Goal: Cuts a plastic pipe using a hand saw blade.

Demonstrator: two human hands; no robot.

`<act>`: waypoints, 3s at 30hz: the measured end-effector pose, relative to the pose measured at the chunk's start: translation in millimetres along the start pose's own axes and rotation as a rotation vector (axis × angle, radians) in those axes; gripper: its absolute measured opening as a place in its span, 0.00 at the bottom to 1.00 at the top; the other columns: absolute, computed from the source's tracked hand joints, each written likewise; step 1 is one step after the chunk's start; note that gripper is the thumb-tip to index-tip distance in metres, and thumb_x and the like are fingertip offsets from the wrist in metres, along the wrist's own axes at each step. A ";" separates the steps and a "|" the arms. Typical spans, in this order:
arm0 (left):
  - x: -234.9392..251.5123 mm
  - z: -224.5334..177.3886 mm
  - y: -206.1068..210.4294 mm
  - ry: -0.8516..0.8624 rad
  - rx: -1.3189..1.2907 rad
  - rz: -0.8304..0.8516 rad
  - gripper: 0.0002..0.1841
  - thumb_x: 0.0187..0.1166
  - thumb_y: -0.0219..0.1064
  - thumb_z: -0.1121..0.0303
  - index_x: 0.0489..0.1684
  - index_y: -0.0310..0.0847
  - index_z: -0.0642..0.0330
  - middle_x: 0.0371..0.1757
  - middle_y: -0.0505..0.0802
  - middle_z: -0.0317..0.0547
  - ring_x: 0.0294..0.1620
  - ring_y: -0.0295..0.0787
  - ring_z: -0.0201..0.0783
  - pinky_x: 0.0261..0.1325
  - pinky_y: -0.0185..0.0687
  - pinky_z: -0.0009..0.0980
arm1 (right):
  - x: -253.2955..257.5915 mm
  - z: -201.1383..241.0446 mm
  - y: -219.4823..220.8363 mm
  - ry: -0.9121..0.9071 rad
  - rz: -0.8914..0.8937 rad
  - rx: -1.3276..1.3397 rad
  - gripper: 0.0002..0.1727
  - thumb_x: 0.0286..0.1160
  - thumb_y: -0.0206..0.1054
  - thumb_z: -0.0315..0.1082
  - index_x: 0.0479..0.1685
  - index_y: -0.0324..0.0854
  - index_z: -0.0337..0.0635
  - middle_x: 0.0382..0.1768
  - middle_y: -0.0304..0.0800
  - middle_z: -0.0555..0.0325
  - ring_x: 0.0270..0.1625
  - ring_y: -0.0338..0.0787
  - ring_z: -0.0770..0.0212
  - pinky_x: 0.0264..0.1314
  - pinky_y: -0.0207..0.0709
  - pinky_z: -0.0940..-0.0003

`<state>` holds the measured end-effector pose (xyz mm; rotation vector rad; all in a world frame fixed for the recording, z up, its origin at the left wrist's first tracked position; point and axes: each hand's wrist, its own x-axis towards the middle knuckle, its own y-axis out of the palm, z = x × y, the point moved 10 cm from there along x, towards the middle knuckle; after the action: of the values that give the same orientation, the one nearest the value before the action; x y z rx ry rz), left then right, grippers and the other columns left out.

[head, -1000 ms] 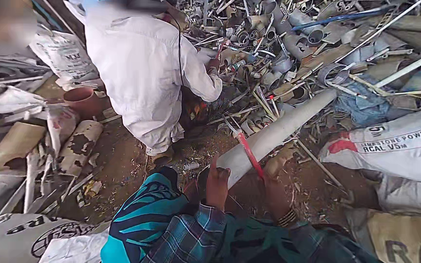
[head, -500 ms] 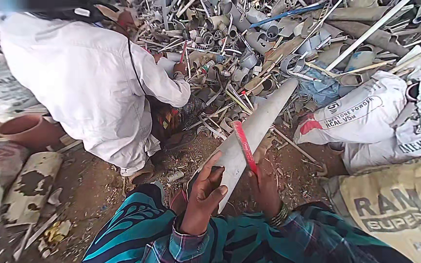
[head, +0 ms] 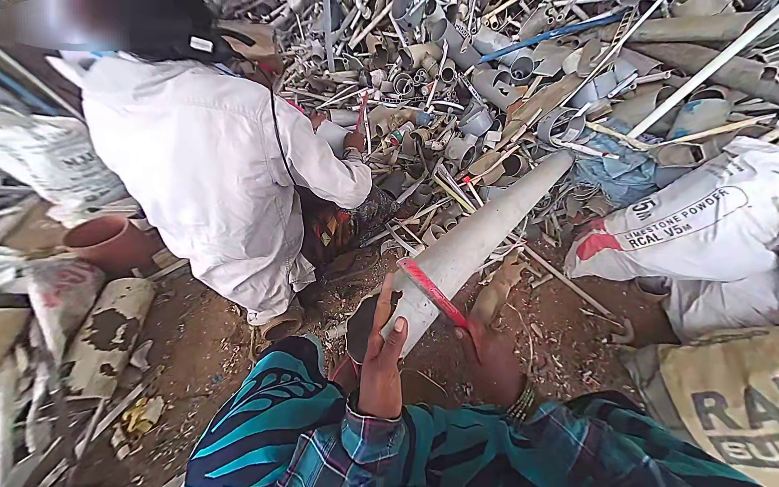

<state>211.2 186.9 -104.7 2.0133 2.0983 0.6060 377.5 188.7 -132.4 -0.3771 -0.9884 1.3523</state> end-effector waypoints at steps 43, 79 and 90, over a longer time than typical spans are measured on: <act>5.2 15.1 -16.2 -0.112 -0.051 -0.029 0.37 0.80 0.51 0.69 0.92 0.44 0.68 0.91 0.62 0.46 0.79 0.70 0.19 0.77 0.68 0.19 | 17.7 -14.1 9.9 0.146 0.111 -0.038 0.21 0.87 0.55 0.36 0.55 0.81 0.21 0.25 0.88 0.37 0.28 0.91 0.36 0.31 0.82 0.40; -3.9 22.5 -16.4 -0.158 -0.034 -0.018 0.38 0.79 0.52 0.67 0.93 0.43 0.68 0.92 0.60 0.49 0.81 0.68 0.21 0.79 0.66 0.20 | 60.2 -78.2 -5.7 0.585 0.387 -0.097 0.25 0.96 0.46 0.39 0.79 0.65 0.29 0.52 0.87 0.28 0.56 0.90 0.33 0.62 0.78 0.39; -3.0 16.8 -17.0 -0.143 0.020 -0.053 0.37 0.84 0.47 0.63 0.94 0.42 0.67 0.95 0.53 0.50 0.87 0.58 0.24 0.83 0.57 0.22 | 47.5 -62.0 2.0 0.499 0.349 -0.091 0.23 0.96 0.48 0.37 0.76 0.68 0.28 0.47 0.89 0.27 0.54 0.91 0.29 0.60 0.79 0.36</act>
<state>202.5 186.7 -127.2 1.9416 2.0741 0.4206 419.6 251.8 -151.3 -0.9402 -0.5810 1.4255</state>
